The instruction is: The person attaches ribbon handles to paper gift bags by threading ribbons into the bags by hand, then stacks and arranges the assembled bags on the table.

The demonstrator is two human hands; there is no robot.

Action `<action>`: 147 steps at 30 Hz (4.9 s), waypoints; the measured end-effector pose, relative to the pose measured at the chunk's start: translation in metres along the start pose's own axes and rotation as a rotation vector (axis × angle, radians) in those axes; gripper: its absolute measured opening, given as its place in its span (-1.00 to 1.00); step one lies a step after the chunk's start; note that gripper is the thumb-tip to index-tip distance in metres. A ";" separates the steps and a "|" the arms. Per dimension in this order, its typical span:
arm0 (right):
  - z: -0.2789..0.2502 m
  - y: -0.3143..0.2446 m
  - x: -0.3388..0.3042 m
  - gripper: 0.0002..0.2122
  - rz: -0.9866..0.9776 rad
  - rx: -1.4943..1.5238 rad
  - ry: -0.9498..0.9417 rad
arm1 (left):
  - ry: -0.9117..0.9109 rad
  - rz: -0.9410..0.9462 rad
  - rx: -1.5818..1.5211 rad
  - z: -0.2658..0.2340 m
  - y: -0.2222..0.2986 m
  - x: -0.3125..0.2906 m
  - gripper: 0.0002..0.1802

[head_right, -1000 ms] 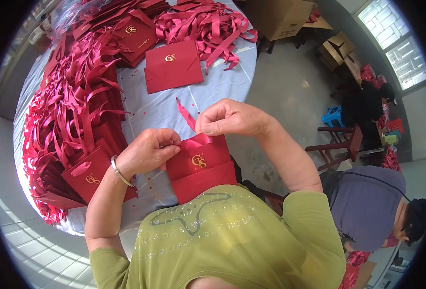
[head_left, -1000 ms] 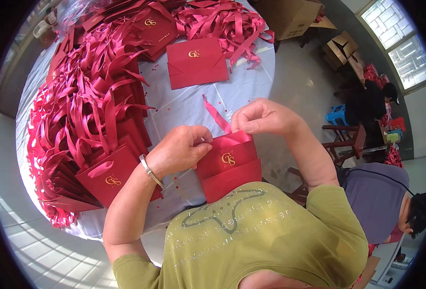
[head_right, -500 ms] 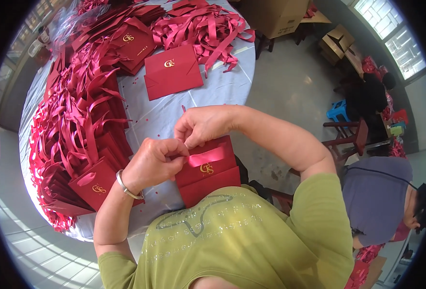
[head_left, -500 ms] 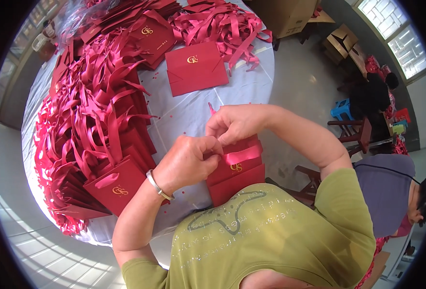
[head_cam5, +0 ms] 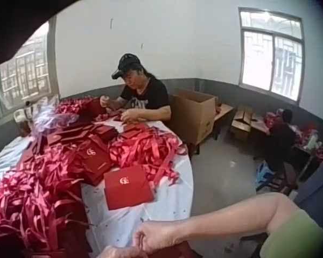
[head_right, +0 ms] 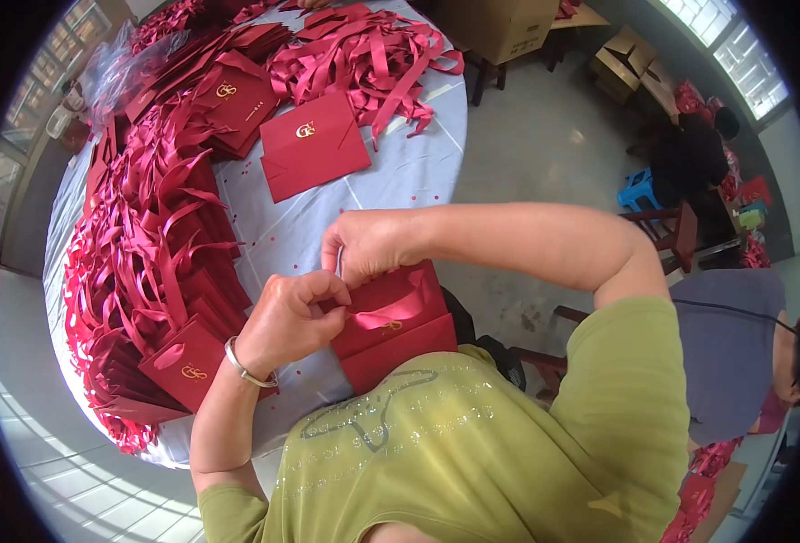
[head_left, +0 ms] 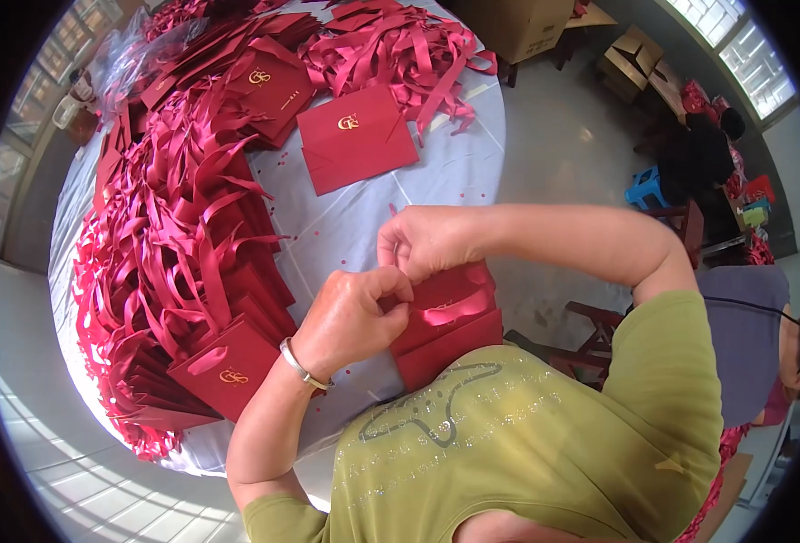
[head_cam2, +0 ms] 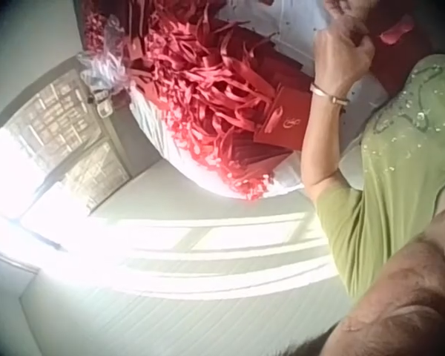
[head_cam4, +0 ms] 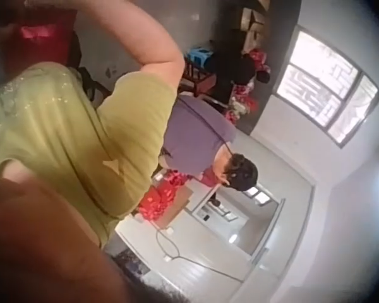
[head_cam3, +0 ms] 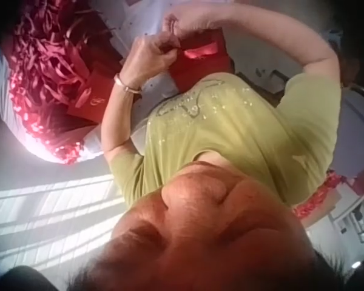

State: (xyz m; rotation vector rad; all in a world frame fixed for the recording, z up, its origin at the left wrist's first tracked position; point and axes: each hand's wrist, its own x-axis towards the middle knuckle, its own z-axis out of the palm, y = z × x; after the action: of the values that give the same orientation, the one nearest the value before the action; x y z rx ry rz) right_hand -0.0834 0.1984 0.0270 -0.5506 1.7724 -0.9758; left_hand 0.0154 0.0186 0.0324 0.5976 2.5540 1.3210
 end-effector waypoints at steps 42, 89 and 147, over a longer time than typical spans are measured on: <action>-0.022 0.019 0.022 -0.85 -0.244 -0.552 0.764 | -0.008 -0.045 0.114 0.017 -0.010 0.001 -0.79; -0.031 0.015 0.015 -0.85 -0.409 -0.027 0.520 | -0.029 -0.092 0.044 0.023 -0.011 0.001 -0.73; -0.017 0.027 0.000 -0.90 -0.140 0.124 0.559 | 0.010 0.022 0.135 0.032 0.015 -0.013 -0.77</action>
State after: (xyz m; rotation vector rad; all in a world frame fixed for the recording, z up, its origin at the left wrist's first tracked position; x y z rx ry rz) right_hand -0.0965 0.2200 0.0083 -0.3431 2.1594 -1.4283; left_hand 0.0424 0.0434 0.0261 0.6465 2.6679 1.1684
